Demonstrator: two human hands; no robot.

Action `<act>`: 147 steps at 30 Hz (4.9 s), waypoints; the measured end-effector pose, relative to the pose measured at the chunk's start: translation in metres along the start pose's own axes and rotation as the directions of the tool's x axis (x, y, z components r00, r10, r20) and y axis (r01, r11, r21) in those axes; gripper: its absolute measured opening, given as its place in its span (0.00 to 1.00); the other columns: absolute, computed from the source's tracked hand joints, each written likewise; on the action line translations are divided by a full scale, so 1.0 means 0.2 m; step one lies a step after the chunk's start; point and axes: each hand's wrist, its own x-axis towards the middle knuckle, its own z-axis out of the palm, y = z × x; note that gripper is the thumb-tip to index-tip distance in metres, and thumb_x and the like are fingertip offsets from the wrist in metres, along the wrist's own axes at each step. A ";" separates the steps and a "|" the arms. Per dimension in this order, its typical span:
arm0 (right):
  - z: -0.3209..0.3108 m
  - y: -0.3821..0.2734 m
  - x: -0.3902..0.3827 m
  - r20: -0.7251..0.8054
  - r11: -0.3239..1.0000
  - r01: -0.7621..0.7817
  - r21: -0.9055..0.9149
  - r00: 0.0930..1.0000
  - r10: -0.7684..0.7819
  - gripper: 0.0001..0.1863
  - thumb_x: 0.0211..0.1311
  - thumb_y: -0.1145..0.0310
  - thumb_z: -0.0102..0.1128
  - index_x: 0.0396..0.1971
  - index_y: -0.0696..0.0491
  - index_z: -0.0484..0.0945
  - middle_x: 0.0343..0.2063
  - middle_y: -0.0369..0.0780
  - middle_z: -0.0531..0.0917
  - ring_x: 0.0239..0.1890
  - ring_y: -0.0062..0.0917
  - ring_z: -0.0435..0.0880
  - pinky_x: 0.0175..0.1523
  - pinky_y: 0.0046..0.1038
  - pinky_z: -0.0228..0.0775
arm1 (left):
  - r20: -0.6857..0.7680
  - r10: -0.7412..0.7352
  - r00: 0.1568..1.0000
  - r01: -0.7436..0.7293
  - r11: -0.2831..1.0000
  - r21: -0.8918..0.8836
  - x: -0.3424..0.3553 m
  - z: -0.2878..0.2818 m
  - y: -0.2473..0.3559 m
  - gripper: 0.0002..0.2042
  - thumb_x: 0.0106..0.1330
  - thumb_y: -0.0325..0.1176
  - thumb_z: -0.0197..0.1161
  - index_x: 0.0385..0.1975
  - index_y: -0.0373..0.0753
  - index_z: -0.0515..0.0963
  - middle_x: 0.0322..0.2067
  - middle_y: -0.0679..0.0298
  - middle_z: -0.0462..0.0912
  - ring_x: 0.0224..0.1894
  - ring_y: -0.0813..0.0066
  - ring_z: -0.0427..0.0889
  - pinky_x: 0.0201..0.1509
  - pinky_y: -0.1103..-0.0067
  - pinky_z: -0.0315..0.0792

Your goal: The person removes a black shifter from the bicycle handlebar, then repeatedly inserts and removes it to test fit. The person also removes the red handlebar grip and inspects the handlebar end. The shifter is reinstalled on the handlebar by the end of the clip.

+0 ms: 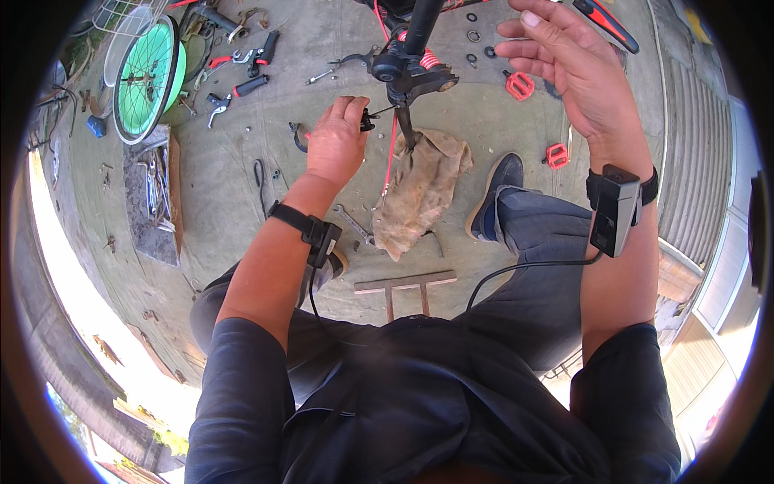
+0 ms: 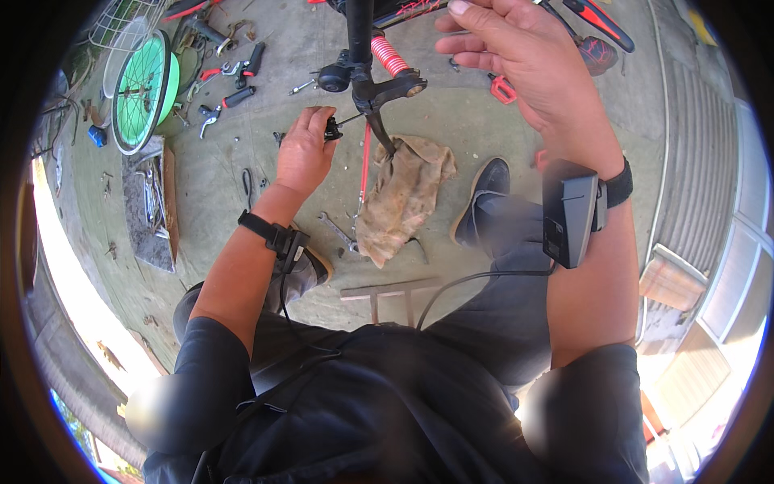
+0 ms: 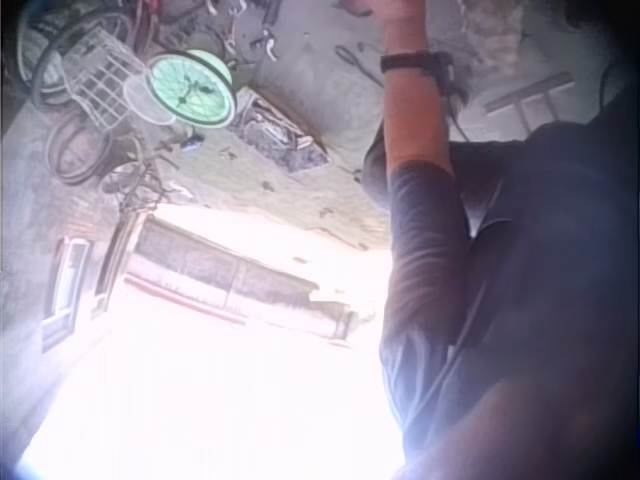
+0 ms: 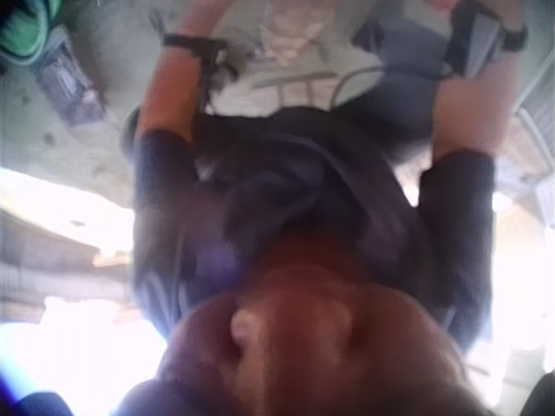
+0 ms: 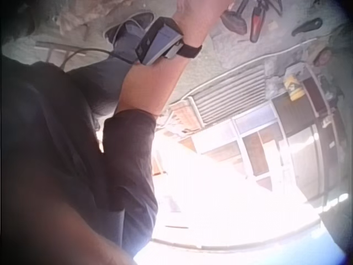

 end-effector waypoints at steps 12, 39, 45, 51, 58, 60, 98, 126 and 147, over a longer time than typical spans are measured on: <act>0.00 0.01 0.00 -0.020 1.000 -0.002 -0.012 1.000 0.001 0.16 0.74 0.67 0.55 0.58 0.56 0.71 0.40 0.39 0.82 0.38 0.21 0.84 0.37 0.20 0.73 | 0.423 -0.320 0.848 0.529 0.560 -0.637 0.05 -0.05 -0.04 0.22 0.68 0.40 0.66 0.58 0.35 0.75 0.40 0.62 0.82 0.41 0.69 0.83 0.45 0.73 0.76; 0.10 0.16 -0.02 0.333 0.947 0.095 -0.308 0.943 0.014 0.24 0.69 0.60 0.63 0.62 0.52 0.75 0.50 0.38 0.83 0.51 0.27 0.84 0.57 0.26 0.75 | 0.716 -0.206 0.667 0.728 -0.023 -0.685 -0.14 -0.55 0.20 0.18 0.72 0.40 0.61 0.54 0.35 0.71 0.43 0.54 0.84 0.37 0.68 0.85 0.36 0.75 0.80; 0.31 0.26 -0.10 0.574 0.488 0.753 -0.441 0.654 -0.492 0.25 0.64 0.58 0.64 0.58 0.53 0.77 0.57 0.41 0.79 0.55 0.35 0.81 0.57 0.33 0.76 | 0.613 -0.055 0.788 0.605 -0.111 -0.788 -0.29 -0.78 0.39 0.20 0.72 0.35 0.60 0.59 0.33 0.70 0.47 0.48 0.82 0.41 0.63 0.86 0.38 0.74 0.82; 0.37 0.32 -0.19 0.600 0.564 0.709 -0.423 0.686 -0.413 0.33 0.61 0.49 0.65 0.60 0.55 0.75 0.58 0.45 0.78 0.56 0.42 0.80 0.57 0.38 0.75 | 0.540 -0.020 0.842 0.536 -0.093 -0.839 -0.30 -0.78 0.41 0.23 0.66 0.33 0.67 0.58 0.33 0.70 0.43 0.51 0.83 0.39 0.62 0.87 0.34 0.73 0.83; 0.43 0.34 -0.24 0.599 0.818 0.470 -0.333 0.775 -0.202 0.49 0.52 0.31 0.66 0.59 0.63 0.73 0.52 0.53 0.80 0.54 0.47 0.80 0.57 0.40 0.73 | 0.387 -0.083 0.918 0.388 -0.010 -0.922 -0.28 -0.77 0.46 0.33 0.59 0.41 0.76 0.59 0.35 0.67 0.43 0.55 0.83 0.42 0.64 0.87 0.40 0.73 0.84; 0.44 0.33 -0.25 0.611 0.825 0.473 -0.309 0.764 -0.209 0.47 0.53 0.37 0.70 0.61 0.61 0.72 0.50 0.50 0.81 0.52 0.41 0.82 0.55 0.37 0.75 | 0.303 -0.104 0.947 0.314 0.112 -0.943 -0.27 -0.73 0.46 0.36 0.57 0.46 0.78 0.59 0.35 0.67 0.45 0.55 0.82 0.43 0.65 0.87 0.44 0.73 0.84; 0.46 0.33 -0.27 0.526 0.874 -0.357 0.329 0.838 0.144 0.29 0.71 0.60 0.60 0.66 0.57 0.66 0.54 0.39 0.79 0.55 0.24 0.79 0.61 0.32 0.70 | 0.286 -0.228 0.931 0.312 0.087 -0.946 -0.26 -0.70 0.57 0.22 0.80 0.51 0.42 0.53 0.36 0.70 0.40 0.60 0.81 0.33 0.75 0.84 0.37 0.79 0.80; 0.45 0.30 -0.22 0.240 0.966 0.255 -0.046 0.941 -0.237 0.25 0.59 0.74 0.72 0.54 0.56 0.71 0.42 0.37 0.83 0.43 0.18 0.83 0.52 0.22 0.76 | 0.394 -0.323 0.861 0.394 -0.069 -0.917 -0.26 -0.63 0.61 0.20 0.81 0.50 0.41 0.49 0.37 0.71 0.33 0.58 0.81 0.28 0.68 0.83 0.32 0.75 0.77; 0.43 0.25 -0.22 0.107 0.992 0.129 0.004 0.986 -0.129 0.12 0.70 0.65 0.62 0.37 0.60 0.81 0.28 0.33 0.84 0.32 0.14 0.83 0.36 0.19 0.74 | 0.273 -0.316 0.909 0.335 0.160 -0.929 -0.26 -0.58 0.58 0.15 0.80 0.47 0.47 0.50 0.42 0.70 0.38 0.69 0.78 0.34 0.81 0.80 0.37 0.80 0.79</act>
